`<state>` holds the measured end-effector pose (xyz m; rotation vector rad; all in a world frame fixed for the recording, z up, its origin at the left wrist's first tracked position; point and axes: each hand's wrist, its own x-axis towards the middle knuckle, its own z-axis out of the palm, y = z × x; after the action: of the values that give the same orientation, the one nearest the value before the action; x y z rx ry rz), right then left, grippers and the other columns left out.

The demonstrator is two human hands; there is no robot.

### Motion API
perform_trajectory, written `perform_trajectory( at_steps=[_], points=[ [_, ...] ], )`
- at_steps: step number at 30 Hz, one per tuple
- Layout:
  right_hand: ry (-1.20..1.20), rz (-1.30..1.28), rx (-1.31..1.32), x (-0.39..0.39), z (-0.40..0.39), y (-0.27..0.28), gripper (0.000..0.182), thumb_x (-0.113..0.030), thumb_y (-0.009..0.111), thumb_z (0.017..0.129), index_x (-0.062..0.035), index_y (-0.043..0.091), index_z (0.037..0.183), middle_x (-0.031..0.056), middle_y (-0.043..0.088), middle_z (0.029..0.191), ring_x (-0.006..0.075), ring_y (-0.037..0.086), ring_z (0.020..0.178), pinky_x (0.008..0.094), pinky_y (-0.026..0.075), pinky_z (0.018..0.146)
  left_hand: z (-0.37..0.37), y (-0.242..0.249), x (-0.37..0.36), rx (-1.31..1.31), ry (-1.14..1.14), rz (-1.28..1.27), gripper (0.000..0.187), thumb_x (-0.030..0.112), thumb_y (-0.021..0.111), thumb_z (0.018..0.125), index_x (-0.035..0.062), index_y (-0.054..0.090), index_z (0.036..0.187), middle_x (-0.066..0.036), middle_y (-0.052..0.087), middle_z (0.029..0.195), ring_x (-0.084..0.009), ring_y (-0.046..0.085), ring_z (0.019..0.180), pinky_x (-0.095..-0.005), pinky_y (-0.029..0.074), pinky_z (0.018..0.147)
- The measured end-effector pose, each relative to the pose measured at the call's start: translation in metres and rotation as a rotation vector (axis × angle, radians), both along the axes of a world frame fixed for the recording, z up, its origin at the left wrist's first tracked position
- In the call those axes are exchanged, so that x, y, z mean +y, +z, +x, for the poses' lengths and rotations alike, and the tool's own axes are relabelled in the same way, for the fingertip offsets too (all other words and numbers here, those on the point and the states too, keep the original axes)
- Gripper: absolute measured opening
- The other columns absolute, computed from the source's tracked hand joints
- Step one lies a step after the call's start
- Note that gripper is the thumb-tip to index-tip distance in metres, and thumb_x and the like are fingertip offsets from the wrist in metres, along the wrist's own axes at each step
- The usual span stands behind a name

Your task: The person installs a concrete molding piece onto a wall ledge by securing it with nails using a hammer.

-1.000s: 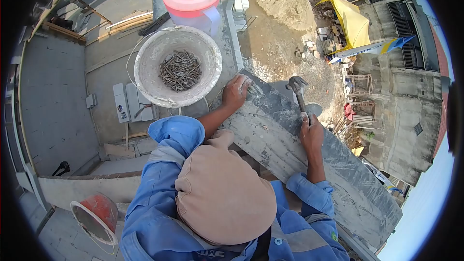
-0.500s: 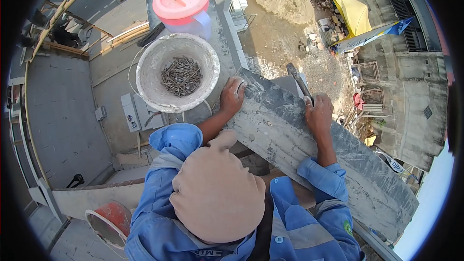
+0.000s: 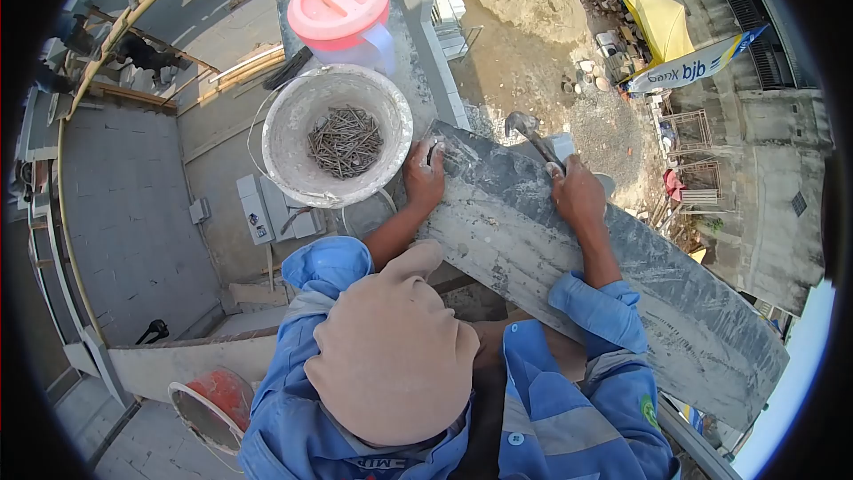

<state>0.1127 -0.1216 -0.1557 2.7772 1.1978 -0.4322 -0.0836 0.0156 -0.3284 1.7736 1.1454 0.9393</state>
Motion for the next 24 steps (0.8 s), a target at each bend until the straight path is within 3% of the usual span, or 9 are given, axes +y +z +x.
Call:
perform_trajectory(
  at_steps=[3, 11, 18, 24],
  points=[
    [-0.018, -0.031, 0.005, -0.001, 0.005, -0.013, 0.038, -0.036, 0.052, 0.099, 0.0012, 0.054, 0.106, 0.0272, 0.068, 0.092, 0.0442, 0.067, 0.086, 0.0517, 0.053, 0.076, 0.004, 0.002, 0.002, -0.116, 0.074, -0.067, 0.019, 0.016, 0.059, 0.095, 0.0032, 0.068, 0.104, -0.013, 0.065, 0.094, -0.0311, 0.064, 0.087, -0.0417, 0.048, 0.08],
    [-0.101, -0.004, 0.04, -0.016, 0.001, -0.034, 0.037, -0.036, 0.052, 0.099, 0.0003, 0.053, 0.103, 0.026, 0.068, 0.094, 0.0443, 0.067, 0.085, 0.052, 0.053, 0.075, 0.016, -0.005, 0.008, 0.006, 0.048, -0.071, 0.019, 0.018, 0.06, 0.094, 0.0047, 0.07, 0.104, -0.016, 0.067, 0.096, -0.034, 0.063, 0.093, -0.043, 0.048, 0.084],
    [-0.088, 0.029, 0.064, -0.021, 0.008, -0.044, 0.036, -0.036, 0.051, 0.099, -0.0007, 0.053, 0.106, 0.0268, 0.068, 0.094, 0.0447, 0.067, 0.089, 0.0521, 0.052, 0.078, 0.019, -0.002, 0.005, -0.097, -0.104, -0.191, 0.021, 0.018, 0.061, 0.094, 0.0014, 0.07, 0.101, -0.016, 0.066, 0.097, -0.0335, 0.064, 0.09, -0.0413, 0.049, 0.081],
    [-0.109, 0.02, 0.093, -0.02, 0.013, -0.048, 0.039, -0.038, 0.049, 0.1, -0.0002, 0.054, 0.106, 0.028, 0.068, 0.091, 0.0455, 0.067, 0.088, 0.0521, 0.053, 0.077, 0.016, -0.008, 0.005, 0.014, -0.15, -0.059, 0.021, 0.019, 0.06, 0.096, 0.0007, 0.07, 0.102, -0.015, 0.066, 0.096, -0.031, 0.064, 0.089, -0.0389, 0.049, 0.082]
  ],
)
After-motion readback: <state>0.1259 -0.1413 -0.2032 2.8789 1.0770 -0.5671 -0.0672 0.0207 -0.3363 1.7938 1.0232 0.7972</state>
